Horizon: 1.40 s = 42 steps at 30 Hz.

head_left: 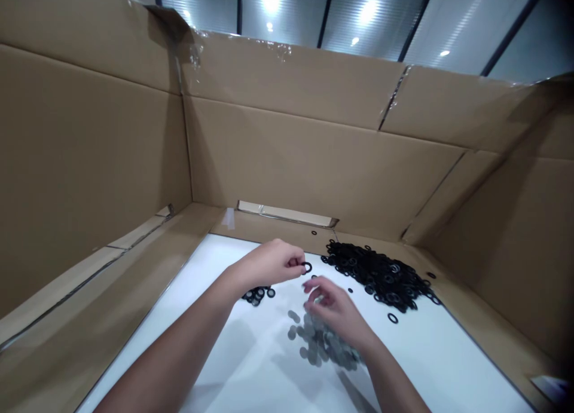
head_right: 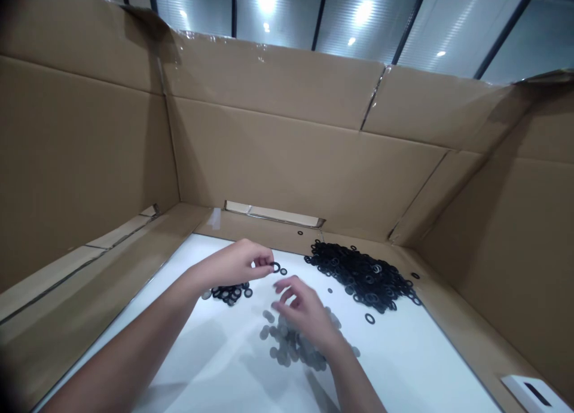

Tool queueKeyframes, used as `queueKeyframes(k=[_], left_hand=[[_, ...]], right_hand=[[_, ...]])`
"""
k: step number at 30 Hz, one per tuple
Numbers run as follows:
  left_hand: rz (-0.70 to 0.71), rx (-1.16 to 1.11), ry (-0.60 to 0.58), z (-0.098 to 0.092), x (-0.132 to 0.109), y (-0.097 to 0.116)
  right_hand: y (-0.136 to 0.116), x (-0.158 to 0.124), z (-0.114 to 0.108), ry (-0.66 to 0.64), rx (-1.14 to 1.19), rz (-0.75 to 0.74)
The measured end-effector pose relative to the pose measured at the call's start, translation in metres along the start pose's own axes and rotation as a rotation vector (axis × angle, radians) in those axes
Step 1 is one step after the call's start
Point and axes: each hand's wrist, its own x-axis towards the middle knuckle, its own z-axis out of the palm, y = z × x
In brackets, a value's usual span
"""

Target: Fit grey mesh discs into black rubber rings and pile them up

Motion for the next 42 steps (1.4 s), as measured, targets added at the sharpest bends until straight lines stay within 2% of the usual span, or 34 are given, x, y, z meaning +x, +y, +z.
queueKeyframes(k=[3,5,12,21,29,37,42], left_hand=[[-0.005,0.011,0.095,-0.011,-0.006,0.005],[0.004,-0.014,0.123,-0.016,-0.011,0.01],[0.054,-0.091,0.135,-0.021,-0.021,0.025],[0.049,-0.035,0.139,-0.022,-0.022,0.025],[0.018,0.03,0.082,-0.021,-0.022,0.023],[-0.02,0.091,0.038,-0.02,-0.022,0.025],[-0.024,0.059,0.059,-0.021,-0.02,0.021]], right_hand=[[0.006,-0.004,0.009,-0.293,-0.37,0.012],[0.009,-0.005,0.016,-0.339,-0.46,-0.002],[0.014,-0.002,0.024,-0.327,-0.409,-0.006],[0.021,-0.003,0.019,-0.357,-0.153,0.09],[0.023,-0.002,0.015,-0.296,-0.127,0.119],[0.013,-0.001,0.015,-0.244,-0.108,0.057],[0.006,0.002,0.004,-0.1,0.005,0.061]])
